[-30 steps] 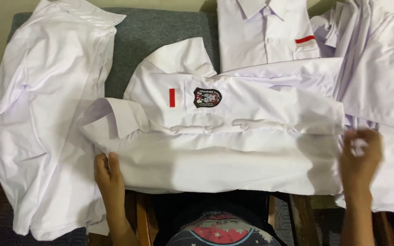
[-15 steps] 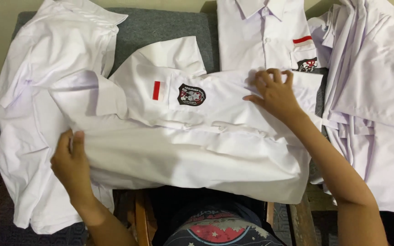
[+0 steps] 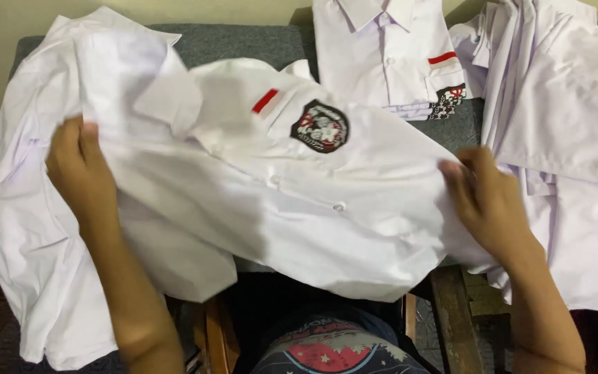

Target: Folding and smoothing a white school shirt on a work table, including trimming loose threads.

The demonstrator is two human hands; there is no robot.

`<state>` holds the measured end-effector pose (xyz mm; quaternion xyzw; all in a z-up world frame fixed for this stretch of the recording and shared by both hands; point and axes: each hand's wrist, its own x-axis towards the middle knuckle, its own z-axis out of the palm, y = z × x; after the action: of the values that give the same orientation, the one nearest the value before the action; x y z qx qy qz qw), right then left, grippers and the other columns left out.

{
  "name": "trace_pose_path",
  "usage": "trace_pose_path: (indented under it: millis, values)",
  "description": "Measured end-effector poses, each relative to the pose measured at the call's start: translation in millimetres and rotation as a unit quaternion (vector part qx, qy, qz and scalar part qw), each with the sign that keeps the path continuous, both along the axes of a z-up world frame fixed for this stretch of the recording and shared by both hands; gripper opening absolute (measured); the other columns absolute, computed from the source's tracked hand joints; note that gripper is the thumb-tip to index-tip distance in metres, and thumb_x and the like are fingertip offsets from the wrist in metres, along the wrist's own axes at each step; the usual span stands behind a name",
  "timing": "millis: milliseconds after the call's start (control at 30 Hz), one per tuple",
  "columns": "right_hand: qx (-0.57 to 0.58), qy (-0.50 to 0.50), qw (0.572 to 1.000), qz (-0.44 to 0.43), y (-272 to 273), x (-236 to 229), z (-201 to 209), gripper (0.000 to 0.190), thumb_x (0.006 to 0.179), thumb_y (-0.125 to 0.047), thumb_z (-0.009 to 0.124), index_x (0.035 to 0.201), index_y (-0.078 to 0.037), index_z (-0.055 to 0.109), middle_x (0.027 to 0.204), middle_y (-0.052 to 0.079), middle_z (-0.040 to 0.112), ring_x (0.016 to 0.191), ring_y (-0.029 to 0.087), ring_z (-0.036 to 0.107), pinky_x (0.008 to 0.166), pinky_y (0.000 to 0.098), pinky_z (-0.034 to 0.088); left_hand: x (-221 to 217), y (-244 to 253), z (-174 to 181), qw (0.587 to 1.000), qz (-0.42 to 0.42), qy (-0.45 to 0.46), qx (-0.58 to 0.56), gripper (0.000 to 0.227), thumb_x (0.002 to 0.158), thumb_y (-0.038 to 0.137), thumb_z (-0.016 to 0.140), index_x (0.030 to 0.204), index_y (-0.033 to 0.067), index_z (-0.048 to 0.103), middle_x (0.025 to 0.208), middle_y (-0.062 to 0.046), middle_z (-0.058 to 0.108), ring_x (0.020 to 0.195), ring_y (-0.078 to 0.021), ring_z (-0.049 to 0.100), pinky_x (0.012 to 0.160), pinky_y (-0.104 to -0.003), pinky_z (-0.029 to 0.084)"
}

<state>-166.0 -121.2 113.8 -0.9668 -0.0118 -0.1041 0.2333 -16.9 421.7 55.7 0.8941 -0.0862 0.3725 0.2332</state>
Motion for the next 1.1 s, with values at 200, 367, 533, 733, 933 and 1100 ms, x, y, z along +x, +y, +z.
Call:
trace_pose_path:
  millis: [200, 367, 533, 733, 933, 1100]
  values:
    - [0.029, 0.301, 0.951, 0.06, 6.0, -101.8, -20.0, 0.027, 0.096, -0.043, 0.055, 0.113, -0.022, 0.05, 0.061, 0.001, 0.083, 0.046, 0.017, 0.08, 0.048, 0.0332, 0.062, 68.2, -46.5, 51.1, 0.992, -0.089, -0.033, 0.083, 0.041, 0.125, 0.031, 0.047, 0.124, -0.0026, 0.071, 0.112, -0.018, 0.069, 0.093, -0.0398, 0.065, 0.071, -0.048, 0.044]
    - [-0.016, 0.493, 0.828, 0.268, 13.2, -100.5, -55.8, 0.04, 0.106, -0.057, 0.042, 0.12, -0.021, 0.051, 0.098, 0.005, 0.069, 0.092, 0.023, 0.07, 0.083, 0.0376, 0.049, 98.2, -93.5, 11.4, 0.973, -0.119, 0.132, 0.149, 0.037, 0.114, 0.039, 0.047, 0.121, 0.0101, 0.068, 0.112, -0.015, 0.065, 0.095, -0.0418, 0.063, 0.067, -0.057, 0.046]
    - [0.004, 0.523, 0.811, 0.262, 14.8, -49.9, -48.6, 0.026, 0.105, -0.035, 0.049, 0.119, -0.029, 0.07, 0.124, -0.009, 0.076, 0.107, 0.01, 0.076, 0.093, 0.0283, 0.059, 28.4, -102.8, 1.4, 0.974, -0.094, 0.128, 0.16, 0.051, 0.094, 0.015, 0.07, 0.142, 0.0084, 0.054, 0.136, -0.014, 0.047, 0.126, -0.0376, 0.048, 0.091, -0.062, 0.046]
    - [0.21, 0.338, 0.913, 0.089, 36.4, 35.6, -80.2, 0.052, 0.108, -0.041, 0.04, 0.093, -0.005, 0.075, 0.082, 0.016, 0.078, 0.075, 0.027, 0.075, 0.075, 0.0416, 0.06, -114.2, -99.9, 23.4, 0.892, -0.051, 0.417, -0.166, 0.043, 0.108, 0.048, 0.042, 0.109, 0.0088, 0.06, 0.1, -0.018, 0.067, 0.1, -0.051, 0.064, 0.088, -0.067, 0.047]
    - [0.407, 0.4, 0.82, 0.049, 79.1, 103.2, -109.2, 0.069, 0.095, -0.053, 0.044, 0.135, -0.001, 0.063, 0.106, 0.017, 0.076, 0.082, 0.025, 0.073, 0.063, 0.0329, 0.064, -161.3, -130.7, -14.6, 0.759, -0.051, 0.644, -0.081, 0.046, 0.097, 0.052, 0.048, 0.108, 0.0137, 0.07, 0.101, -0.006, 0.08, 0.089, -0.0208, 0.08, 0.087, -0.034, 0.052]
    - [0.462, 0.389, 0.794, -0.075, 107.9, 109.2, -95.5, 0.063, 0.091, -0.06, 0.052, 0.132, -0.013, 0.061, 0.101, 0.003, 0.07, 0.084, 0.015, 0.065, 0.06, 0.0281, 0.048, -171.6, -150.0, -8.1, 0.805, 0.034, 0.562, -0.187, 0.057, 0.089, 0.058, 0.056, 0.122, 0.0113, 0.05, 0.083, -0.003, 0.077, 0.08, -0.0201, 0.077, 0.075, -0.035, 0.058]
